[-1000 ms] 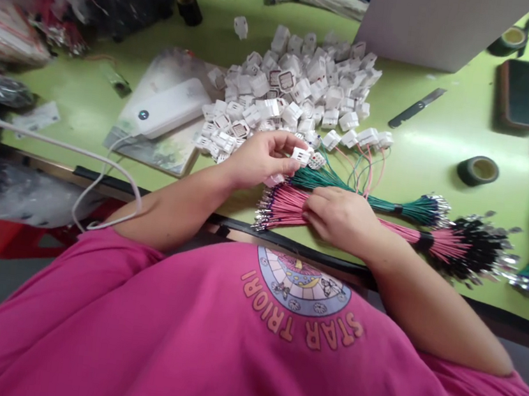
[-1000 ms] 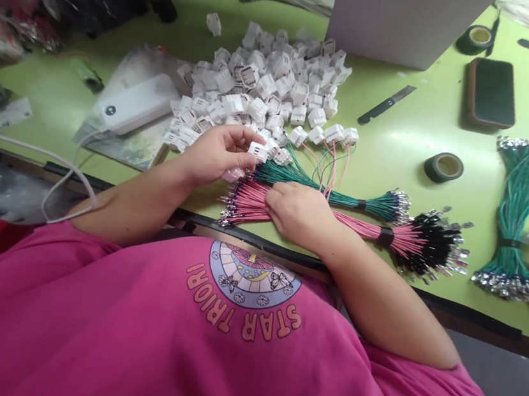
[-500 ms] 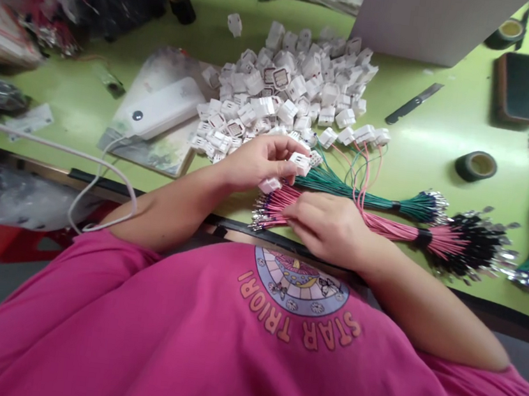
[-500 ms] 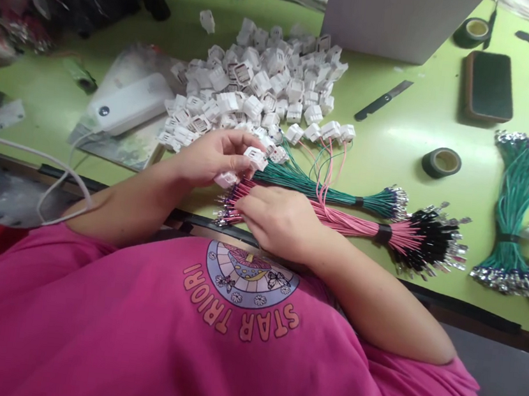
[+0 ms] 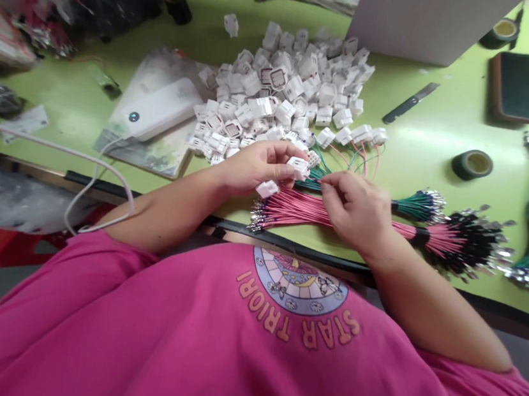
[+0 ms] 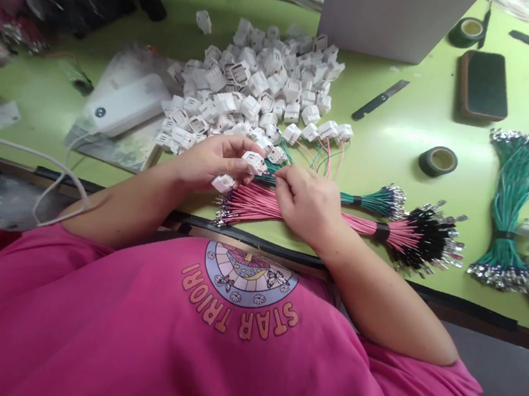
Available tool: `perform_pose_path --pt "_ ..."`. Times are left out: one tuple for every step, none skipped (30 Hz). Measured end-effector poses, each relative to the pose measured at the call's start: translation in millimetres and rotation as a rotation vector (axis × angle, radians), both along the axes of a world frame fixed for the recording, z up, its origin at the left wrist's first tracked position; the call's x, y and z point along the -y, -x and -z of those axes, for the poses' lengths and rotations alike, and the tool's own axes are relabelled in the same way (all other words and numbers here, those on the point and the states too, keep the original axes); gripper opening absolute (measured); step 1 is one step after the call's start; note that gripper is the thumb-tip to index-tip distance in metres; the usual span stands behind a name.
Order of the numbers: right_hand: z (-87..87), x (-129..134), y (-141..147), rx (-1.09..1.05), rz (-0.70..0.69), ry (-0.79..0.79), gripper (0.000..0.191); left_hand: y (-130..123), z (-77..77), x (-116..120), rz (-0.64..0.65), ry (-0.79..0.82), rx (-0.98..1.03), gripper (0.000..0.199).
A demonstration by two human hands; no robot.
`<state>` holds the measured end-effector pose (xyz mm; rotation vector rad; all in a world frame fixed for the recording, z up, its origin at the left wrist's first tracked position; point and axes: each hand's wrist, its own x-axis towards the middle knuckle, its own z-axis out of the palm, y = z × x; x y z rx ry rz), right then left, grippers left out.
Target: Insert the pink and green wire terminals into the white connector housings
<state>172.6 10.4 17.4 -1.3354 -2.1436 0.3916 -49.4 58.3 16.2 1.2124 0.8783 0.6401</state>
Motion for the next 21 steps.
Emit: perform_pose_path --pt "-0.6 -0.3 1.8 0.006 0.005 0.039 0.022 0.1 0.7 0.0 0.003 -0.01 -0.002 0.035" --pt "-2.0 -0.8 3.6 0.007 0.013 0.085 0.022 0.5 1.9 -0.2 0.005 -0.024 -0.006 0.036" --pt "-4.3 -1.5 5.1 0.002 0.024 0.136 0.022 1.1 3.6 -0.4 0.008 -0.044 -0.012 0.038" --pt "-7.1 -2.3 6.5 -0.011 0.031 0.191 0.021 2.0 5.7 -0.8 0.009 -0.069 -0.018 0.039" --pt "-10.3 -3.3 7.5 -0.034 0.038 0.248 0.021 3.0 8.0 -1.2 0.009 -0.1 -0.026 0.041" --pt "-13.3 -4.3 8.2 -0.069 0.041 0.31 0.021 4.2 10.6 -1.6 0.006 -0.135 -0.036 0.043" --pt "-15.9 -5.4 8.6 -0.114 0.038 0.378 0.021 5.3 13.2 -2.1 -0.003 -0.174 -0.049 0.045" --pt "-17.8 -6.4 8.7 -0.169 0.034 0.453 0.021 6.2 15.6 -2.5 -0.014 -0.217 -0.06 0.046" --pt "-18.8 -7.4 8.7 -0.233 0.029 0.53 0.021 6.9 17.9 -2.9 -0.025 -0.263 -0.067 0.047" --pt "-18.9 -8.3 8.6 -0.303 0.029 0.604 0.021 7.2 19.8 -3.2 -0.034 -0.308 -0.068 0.048" --pt "-18.4 -9.0 8.5 -0.375 0.035 0.673 0.021 7.1 21.3 -3.3 -0.041 -0.349 -0.061 0.049" --pt "-17.2 -9.6 8.6 -0.443 0.046 0.735 0.02 6.7 22.5 -3.3 -0.041 -0.383 -0.047 0.049" --pt "-15.7 -10.1 8.9 -0.504 0.059 0.787 0.019 6.0 23.3 -3.0 -0.032 -0.408 -0.03 0.05" --pt "-14.1 -10.4 9.4 -0.554 0.073 0.829 0.019 5.1 24.0 -2.6 -0.021 -0.423 -0.014 0.051" --pt "-12.5 -10.6 10.1 -0.589 0.084 0.86 0.018 4.2 24.6 -2.1 -0.013 -0.427 -0.002 0.05" --pt "-11.2 -10.7 10.8 -0.61 0.093 0.877 0.018 3.4 25.2 -1.7 -0.009 -0.424 0.007 0.05" --pt "-10.1 -10.7 11.6 -0.621 0.102 0.88 0.017 2.8 26.0 -1.3 -0.011 -0.42 0.013 0.049" --pt "-9.2 -10.7 12.1 -0.625 0.109 0.874 0.017 2.3 26.9 -1.2 -0.016 -0.414 0.017 0.049" --pt "-8.6 -10.8 12.6 -0.627 0.115 0.864 0.018 2.1 28.1 -1.4 -0.022 -0.407 0.022 0.048" --pt "-8.3 -10.9 12.8 -0.63 0.119 0.857 0.018 2.1 29.3 -1.8 -0.026 -0.405 0.029 0.046" --pt "-8.0 -11.1 12.9 -0.635 0.119 0.857 0.017 2.2 30.6 -2.4 -0.026 -0.41 0.038 0.045"
